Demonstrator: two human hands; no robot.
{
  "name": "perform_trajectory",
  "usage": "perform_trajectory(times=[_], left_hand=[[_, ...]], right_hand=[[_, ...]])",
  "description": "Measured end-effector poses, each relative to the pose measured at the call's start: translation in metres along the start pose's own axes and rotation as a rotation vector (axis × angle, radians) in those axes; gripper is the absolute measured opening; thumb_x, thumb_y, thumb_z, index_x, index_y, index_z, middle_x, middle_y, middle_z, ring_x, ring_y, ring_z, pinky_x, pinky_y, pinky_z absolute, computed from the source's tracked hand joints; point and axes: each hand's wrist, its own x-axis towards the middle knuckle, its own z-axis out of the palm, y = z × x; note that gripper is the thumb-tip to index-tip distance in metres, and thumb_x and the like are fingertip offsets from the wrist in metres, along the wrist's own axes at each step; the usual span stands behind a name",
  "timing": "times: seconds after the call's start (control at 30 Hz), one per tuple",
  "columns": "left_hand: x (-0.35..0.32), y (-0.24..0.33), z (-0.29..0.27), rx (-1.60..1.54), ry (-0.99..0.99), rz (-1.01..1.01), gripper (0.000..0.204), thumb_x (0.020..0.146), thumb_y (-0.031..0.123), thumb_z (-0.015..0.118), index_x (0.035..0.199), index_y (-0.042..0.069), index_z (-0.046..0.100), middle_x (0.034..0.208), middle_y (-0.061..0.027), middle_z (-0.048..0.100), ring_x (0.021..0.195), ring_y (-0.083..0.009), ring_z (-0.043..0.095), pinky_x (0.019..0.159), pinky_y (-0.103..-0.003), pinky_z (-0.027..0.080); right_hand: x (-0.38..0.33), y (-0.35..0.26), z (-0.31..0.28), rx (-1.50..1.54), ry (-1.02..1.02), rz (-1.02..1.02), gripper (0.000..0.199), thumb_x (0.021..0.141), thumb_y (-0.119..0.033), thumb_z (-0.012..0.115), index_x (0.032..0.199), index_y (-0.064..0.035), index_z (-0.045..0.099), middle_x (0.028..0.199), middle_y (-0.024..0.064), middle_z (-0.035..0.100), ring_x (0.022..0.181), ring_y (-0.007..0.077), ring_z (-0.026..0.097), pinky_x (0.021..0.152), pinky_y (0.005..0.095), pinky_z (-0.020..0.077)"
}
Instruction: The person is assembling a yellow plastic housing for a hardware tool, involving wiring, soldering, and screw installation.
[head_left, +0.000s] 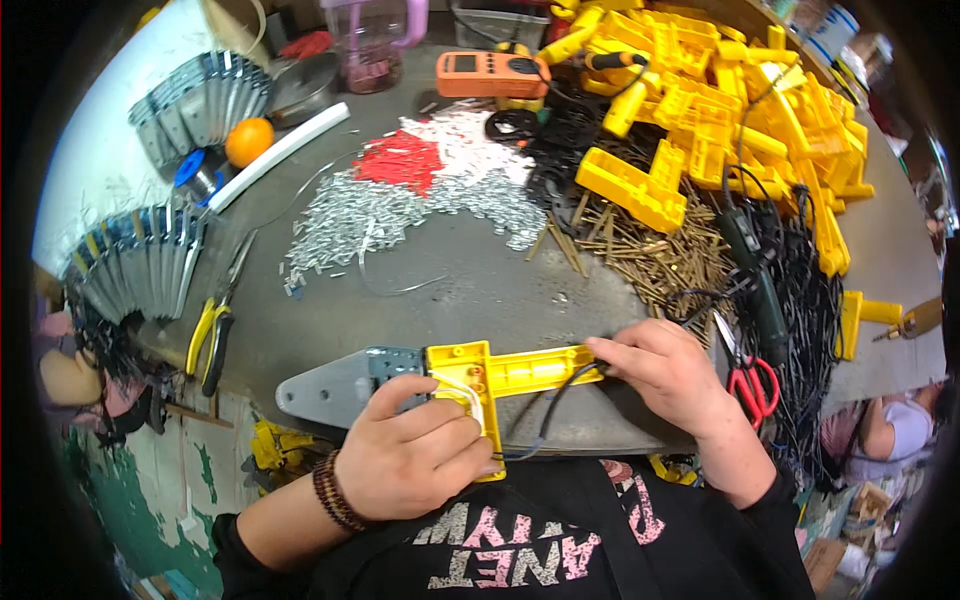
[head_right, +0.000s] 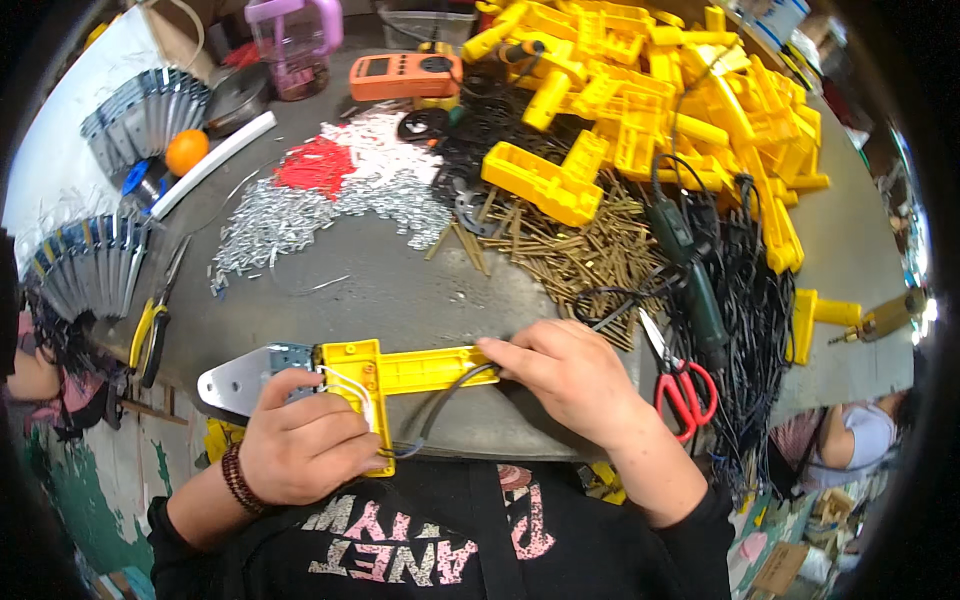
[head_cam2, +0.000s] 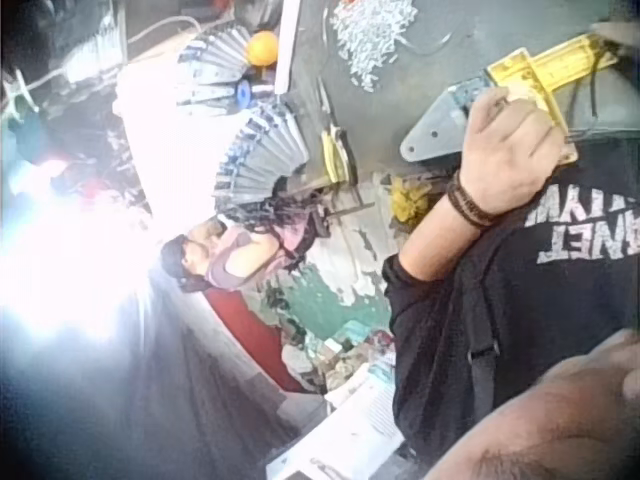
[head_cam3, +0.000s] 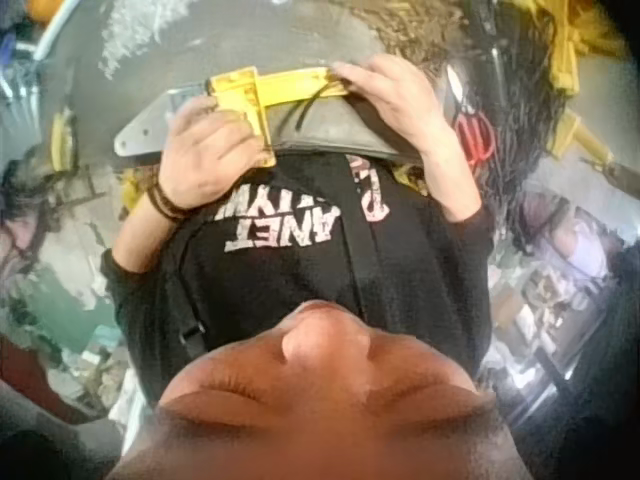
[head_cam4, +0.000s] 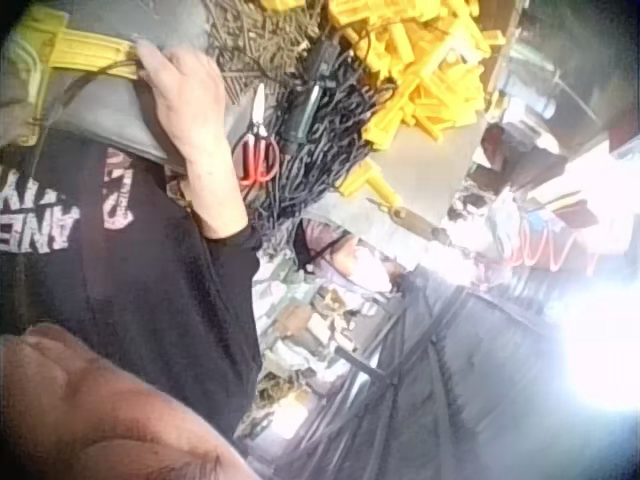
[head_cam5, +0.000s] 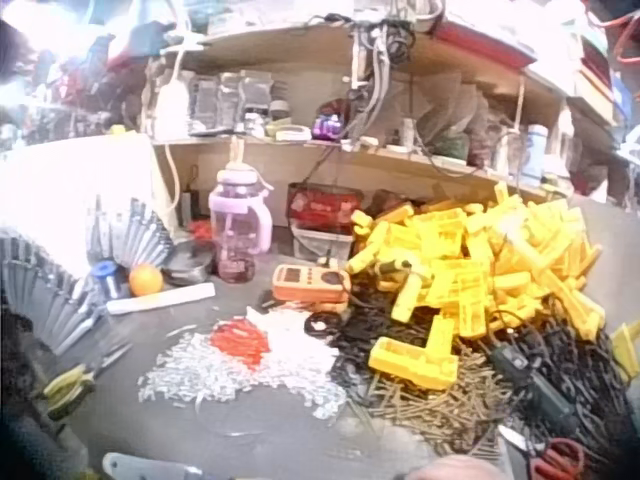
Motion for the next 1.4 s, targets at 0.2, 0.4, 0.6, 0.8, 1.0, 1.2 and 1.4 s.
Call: perform_trajectory(times=[0.2, 0.4, 0.6, 0.8, 1.0, 1.2, 1.4], left_hand=[[0.009, -0.002, -0.002, -0.065, -0.091, -0.042, 0.022, 0.070, 0.035, 0.079, 0.074, 0.017, 0.065, 0.072, 0.0048, 0.061, 0.074, -0.0136, 0.061, 0.086, -0.038, 0.040], [0.010, 0.001, 0.003, -0.060, 0.036, -0.210, 0.015, 0.073, 0.008, 0.072, 0.085, 0.008, 0.063, 0.070, -0.0040, 0.062, 0.063, -0.0213, 0.059, 0.077, -0.039, 0.042], [0.015, -0.009, 0.009, -0.090, 0.131, -0.116, 0.024, 0.072, 0.005, 0.073, 0.094, 0.008, 0.063, 0.077, -0.0015, 0.063, 0.065, -0.0189, 0.060, 0.076, -0.037, 0.042], [0.017, 0.000, -0.001, 0.058, 0.124, -0.366, 0.028, 0.071, 0.016, 0.076, 0.095, 0.009, 0.063, 0.097, -0.0052, 0.061, 0.100, -0.0274, 0.056, 0.100, -0.052, 0.031], [0.012, -0.012, 0.000, -0.021, 0.036, -0.361, 0.031, 0.073, 0.017, 0.074, 0.101, 0.008, 0.067, 0.110, -0.0078, 0.059, 0.108, -0.0286, 0.055, 0.103, -0.054, 0.031], [0.010, -0.013, 0.003, 0.037, 0.059, -0.290, 0.026, 0.073, 0.015, 0.073, 0.096, 0.005, 0.067, 0.111, -0.0106, 0.060, 0.105, -0.0301, 0.057, 0.094, -0.050, 0.040], [0.007, -0.019, 0.007, 0.031, 0.080, -0.245, 0.028, 0.072, 0.016, 0.073, 0.096, 0.004, 0.066, 0.110, -0.0102, 0.060, 0.103, -0.0296, 0.057, 0.092, -0.048, 0.040]], right_hand=[[-0.004, -0.007, 0.008, -0.063, 0.151, -0.002, 0.015, 0.076, -0.004, 0.071, 0.091, -0.0065, 0.068, 0.086, 0.0053, 0.066, 0.073, 0.0240, 0.064, 0.063, 0.0340, 0.0529], [0.041, 0.015, -0.056, -0.217, -0.208, -0.030, 0.031, 0.077, -0.004, 0.066, 0.108, -0.0074, 0.068, 0.116, 0.0142, 0.062, 0.106, 0.0321, 0.059, 0.094, 0.0407, 0.0476], [0.087, 0.106, -0.064, -0.760, -0.172, 0.134, 0.052, 0.076, 0.006, 0.056, 0.126, -0.0094, 0.057, 0.140, 0.0149, 0.048, 0.130, 0.0330, 0.044, 0.108, 0.0403, 0.0385], [0.063, 0.068, -0.092, -0.121, 0.121, 0.061, 0.045, 0.076, 0.011, 0.060, 0.118, -0.0043, 0.058, 0.126, 0.0138, 0.056, 0.122, 0.0286, 0.052, 0.103, 0.0373, 0.0428], [-0.014, -0.030, -0.053, 0.813, 0.325, 0.451, 0.030, 0.077, 0.005, 0.069, 0.102, -0.0069, 0.057, 0.090, 0.0039, 0.059, 0.079, 0.0131, 0.058, 0.071, 0.0272, 0.0474], [-0.021, -0.037, -0.002, 1.094, 0.468, 0.452, 0.038, 0.077, -0.012, 0.067, 0.110, -0.0055, 0.049, 0.088, 0.0060, 0.055, 0.081, 0.0174, 0.055, 0.079, 0.0348, 0.0470], [0.024, -0.029, 0.019, 1.046, 0.477, 0.313, 0.052, 0.080, -0.012, 0.066, 0.125, -0.0079, 0.041, 0.095, 0.0067, 0.054, 0.086, 0.0176, 0.055, 0.091, 0.0451, 0.0469]])
